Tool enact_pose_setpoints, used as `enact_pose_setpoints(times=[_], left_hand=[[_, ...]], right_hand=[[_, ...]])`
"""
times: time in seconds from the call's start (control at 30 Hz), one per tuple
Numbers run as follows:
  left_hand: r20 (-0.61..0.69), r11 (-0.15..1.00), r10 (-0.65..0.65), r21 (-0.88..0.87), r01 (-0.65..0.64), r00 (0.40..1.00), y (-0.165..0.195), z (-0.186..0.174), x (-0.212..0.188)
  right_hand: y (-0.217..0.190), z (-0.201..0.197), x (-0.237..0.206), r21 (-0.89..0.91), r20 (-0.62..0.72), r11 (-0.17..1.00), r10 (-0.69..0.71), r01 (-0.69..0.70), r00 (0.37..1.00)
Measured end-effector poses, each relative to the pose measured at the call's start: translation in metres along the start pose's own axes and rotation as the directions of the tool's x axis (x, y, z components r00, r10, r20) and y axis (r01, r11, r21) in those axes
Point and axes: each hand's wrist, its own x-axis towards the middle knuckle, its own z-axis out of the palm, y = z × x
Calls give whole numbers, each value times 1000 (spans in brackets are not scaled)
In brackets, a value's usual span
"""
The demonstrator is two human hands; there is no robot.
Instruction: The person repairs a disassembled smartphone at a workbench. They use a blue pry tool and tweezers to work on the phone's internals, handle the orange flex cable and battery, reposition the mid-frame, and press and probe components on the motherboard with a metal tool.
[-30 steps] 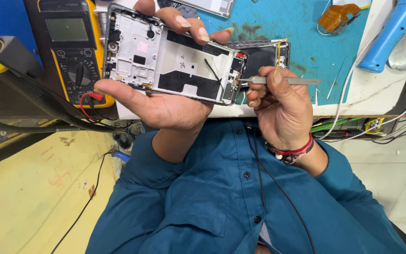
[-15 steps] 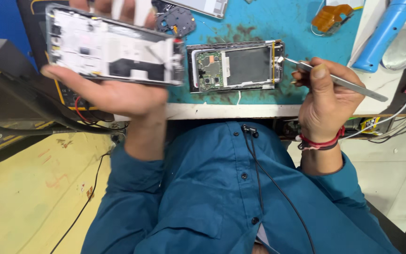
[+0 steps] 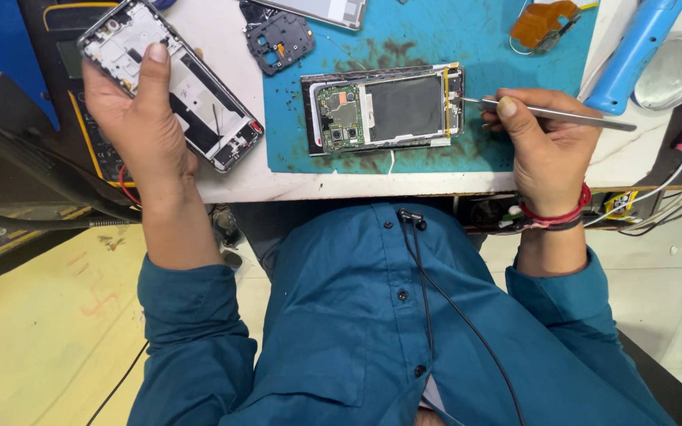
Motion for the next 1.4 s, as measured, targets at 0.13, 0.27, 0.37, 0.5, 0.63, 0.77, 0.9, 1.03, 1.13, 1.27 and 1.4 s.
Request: enact_pose_setpoints(times=[0.13,0.27,0.37,0.5,0.63,0.77,0.9,1.03,1.13,1.27,1.4], left_hand=[[108,960,152,222,-173,982,-3,-1,0],[192,769,253,555,-317,948,8,12,-12],[186,571,234,768,-290,954,22,26,-16],[106,398,178,901,-170,978,35,46,-20],[440,187,360,830,-526,823,37,65,-32],[688,406,194,593,-696,699,29,98,-58],[839,486,152,396,-779,522,18,136,-76],[875,485,109,366,-794,471,9,154,-78],[892,432,99,360,-827,441,2,158,-75],[910,351,101,346,-870,402,-4,160,-77],[912,305,120,343,-888,393,-6,160,-78]], right_hand=[[1,2,3,-11,7,999,35,-35,999],[0,2,4,-28,27,999,42,-41,999],[-2,2,5,-37,38,998,49,-47,998],[-2,4,7,-50,47,998,42,-40,998],[-2,5,7,-40,41,998,51,-49,998],[-2,6,7,-51,24,997,67,-65,997],[-1,7,8,-27,7,996,91,-90,996],[-1,8,7,-57,2,996,74,-74,997],[0,8,6,-53,4,996,73,-73,997],[0,9,6,-55,5,996,70,-69,998],[0,9,5,-70,15,996,60,-59,998]])
